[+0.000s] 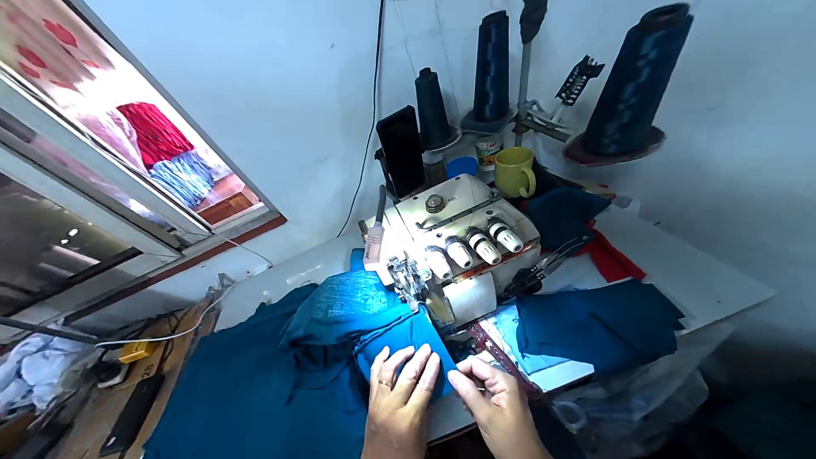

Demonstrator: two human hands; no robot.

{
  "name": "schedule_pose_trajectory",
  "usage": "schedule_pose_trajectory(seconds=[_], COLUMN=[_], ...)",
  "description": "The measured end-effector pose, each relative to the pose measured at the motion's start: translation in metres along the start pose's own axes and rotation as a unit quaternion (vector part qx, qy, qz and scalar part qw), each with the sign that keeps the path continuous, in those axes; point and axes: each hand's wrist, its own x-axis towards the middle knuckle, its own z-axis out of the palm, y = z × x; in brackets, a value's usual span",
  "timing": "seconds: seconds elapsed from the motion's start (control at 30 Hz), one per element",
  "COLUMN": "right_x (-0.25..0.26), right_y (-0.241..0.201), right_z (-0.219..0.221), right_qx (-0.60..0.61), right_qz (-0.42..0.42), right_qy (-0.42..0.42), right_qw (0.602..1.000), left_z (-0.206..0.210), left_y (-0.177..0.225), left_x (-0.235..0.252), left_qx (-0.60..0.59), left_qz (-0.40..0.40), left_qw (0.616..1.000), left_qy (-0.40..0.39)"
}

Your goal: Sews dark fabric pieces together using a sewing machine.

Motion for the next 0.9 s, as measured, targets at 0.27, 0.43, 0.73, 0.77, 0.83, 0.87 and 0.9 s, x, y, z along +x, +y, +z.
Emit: schedule_pose_trajectory(seconds=[0.27, 0.43, 0.73, 0.77, 0.83, 0.87, 0.9], right_x=[0.053, 0.069, 0.076, 0.076, 0.073, 0.070, 0.066], right_y=[0.000, -0.005, -0.003, -0.002, 0.001, 0.004, 0.008], right_z=[0.028, 0.034, 0.039, 0.040, 0.040, 0.039, 0.037], right_qx=[-0.100, -0.142, -0.123, -0.120, -0.106, -0.100, -0.090], right_qz=[0.043, 0.090, 0.095, 0.092, 0.078, 0.070, 0.060], right_qy=[0.038, 0.035, 0.042, 0.045, 0.051, 0.053, 0.055], right_qw=[0.993, 0.985, 0.987, 0.988, 0.990, 0.991, 0.993], left_z=[-0.005, 0.000, 0.006, 0.006, 0.008, 0.009, 0.009], left_y=[-0.043, -0.067, -0.096, -0.098, -0.101, -0.100, -0.098], left_x=[0.032, 0.038, 0.048, 0.052, 0.059, 0.062, 0.063], left_qx=[-0.118, -0.162, -0.181, -0.169, -0.144, -0.138, -0.126], left_qz=[-0.069, -0.078, -0.048, -0.051, -0.070, -0.089, -0.111], left_qw=[0.989, 0.982, 0.981, 0.983, 0.986, 0.986, 0.986], left_qy=[-0.059, -0.062, -0.053, -0.050, -0.040, -0.032, -0.022])
